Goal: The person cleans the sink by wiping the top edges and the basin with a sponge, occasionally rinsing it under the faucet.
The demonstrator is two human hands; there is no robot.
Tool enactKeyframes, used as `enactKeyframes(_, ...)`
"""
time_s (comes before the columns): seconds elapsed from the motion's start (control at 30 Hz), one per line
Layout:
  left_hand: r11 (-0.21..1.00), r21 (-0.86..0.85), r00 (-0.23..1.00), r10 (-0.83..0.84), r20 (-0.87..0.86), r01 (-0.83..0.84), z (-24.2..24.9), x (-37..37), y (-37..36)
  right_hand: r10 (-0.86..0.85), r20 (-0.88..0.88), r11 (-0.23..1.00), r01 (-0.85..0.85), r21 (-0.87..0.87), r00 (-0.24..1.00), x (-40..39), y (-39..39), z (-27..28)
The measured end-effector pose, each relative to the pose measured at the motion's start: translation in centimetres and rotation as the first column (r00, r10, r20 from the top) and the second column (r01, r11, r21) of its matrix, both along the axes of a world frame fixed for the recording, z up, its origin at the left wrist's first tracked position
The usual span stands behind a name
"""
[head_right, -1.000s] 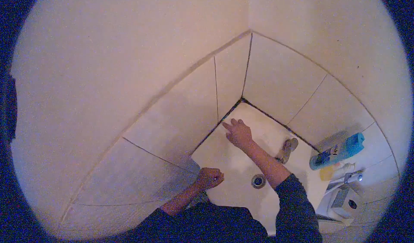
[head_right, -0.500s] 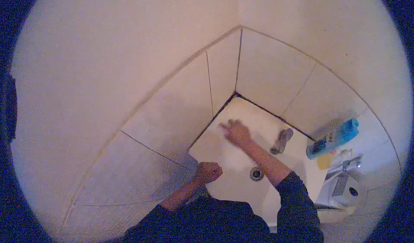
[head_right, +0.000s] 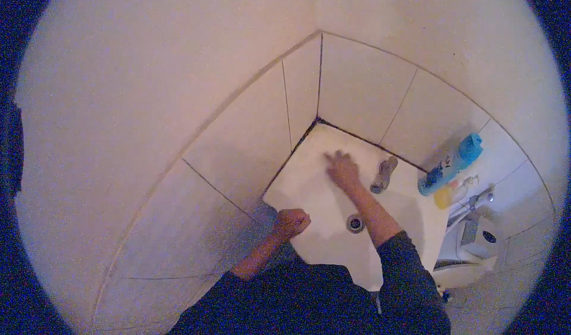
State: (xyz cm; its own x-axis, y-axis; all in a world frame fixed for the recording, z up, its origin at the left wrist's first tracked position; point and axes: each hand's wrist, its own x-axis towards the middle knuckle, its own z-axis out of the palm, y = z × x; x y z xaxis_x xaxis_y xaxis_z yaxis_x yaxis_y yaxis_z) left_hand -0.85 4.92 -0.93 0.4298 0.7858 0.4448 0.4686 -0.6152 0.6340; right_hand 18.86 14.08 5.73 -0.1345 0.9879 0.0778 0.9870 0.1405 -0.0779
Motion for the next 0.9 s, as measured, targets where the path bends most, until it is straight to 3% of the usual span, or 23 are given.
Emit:
enactKeyframes(0.13,0.998,0.053,0.998,0.025,-0.051,-0.022,-0.8,0.2,0.3,-0.237,-0.083,0.959,0.247,0.14,0.968,1.6,-0.1,-0.4)
enactKeyframes(0.17,0.999,0.054,0.999,0.009,-0.037,-0.007,-1.1,0.2,0.5,-0.215,-0.046,0.952,0.22,0.215,0.975,0.7,-0.3,-2.0)
enactKeyframes(0.23,0.999,0.043,0.999,0.03,-0.025,-0.028,-1.4,0.2,0.4,-0.101,0.031,0.974,0.093,0.206,0.994,-2.5,-2.0,-4.1)
enactKeyframes(0.3,0.998,0.036,0.999,0.051,-0.011,-0.051,-1.2,0.3,0.3,0.077,-0.055,0.994,-0.073,0.076,0.996,-5.1,-4.5,-3.7)
enactKeyframes(0.4,0.996,0.043,0.997,0.082,0.014,-0.082,-0.6,0.0,0.2,0.176,-0.099,0.984,-0.175,0.016,0.979,-3.5,-4.9,-2.4)
enactKeyframes(0.47,0.992,-0.114,0.999,0.052,-0.01,-0.053,-0.4,-0.1,-0.1,0.079,-0.002,0.996,-0.079,0.047,0.997,-1.5,-3.6,-2.2)
enactKeyframes(0.53,0.991,-0.109,0.996,0.081,-0.022,-0.083,-0.5,0.1,-0.2,-0.15,-0.247,0.973,0.188,0.136,0.957,-0.2,-3.0,-1.9)
enactKeyframes(0.6,0.989,-0.102,0.994,0.103,-0.041,-0.107,-0.3,0.0,-0.2,-0.167,-0.198,0.951,0.211,0.224,0.966,-2.4,-3.4,-4.2)
enactKeyframes(0.67,0.99,-0.113,0.996,0.085,0.017,-0.083,0.0,-0.1,-0.2,0.105,-0.133,0.986,-0.085,0.144,0.986,-5.3,-5.1,-5.4)
enactKeyframes(0.7,0.99,-0.117,0.997,0.081,0.014,-0.079,-0.1,0.1,0.0,0.1,-0.137,0.987,-0.08,0.14,0.986,-5.0,-5.4,-5.0)
enactKeyframes(0.77,0.988,-0.015,0.982,0.153,-0.108,-0.155,-0.2,0.0,-0.1,0.3,-0.269,0.954,-0.285,0.091,0.916,-4.6,-5.9,-4.2)
enactKeyframes(0.8,0.988,-0.012,0.982,0.153,-0.111,-0.156,-0.3,-0.1,-0.2,0.3,-0.271,0.954,-0.285,0.094,0.915,-3.8,-5.4,-3.9)
enactKeyframes(0.87,0.992,-0.029,0.981,0.114,-0.157,-0.12,0.1,0.1,0.0,-0.006,-0.207,0.997,0.022,0.076,0.978,-1.3,-3.7,-3.4)
enactKeyframes(0.9,0.993,-0.025,0.982,0.11,-0.154,-0.115,0.2,0.2,-0.1,-0.009,-0.204,0.996,0.026,0.08,0.979,-0.7,-3.3,-2.8)
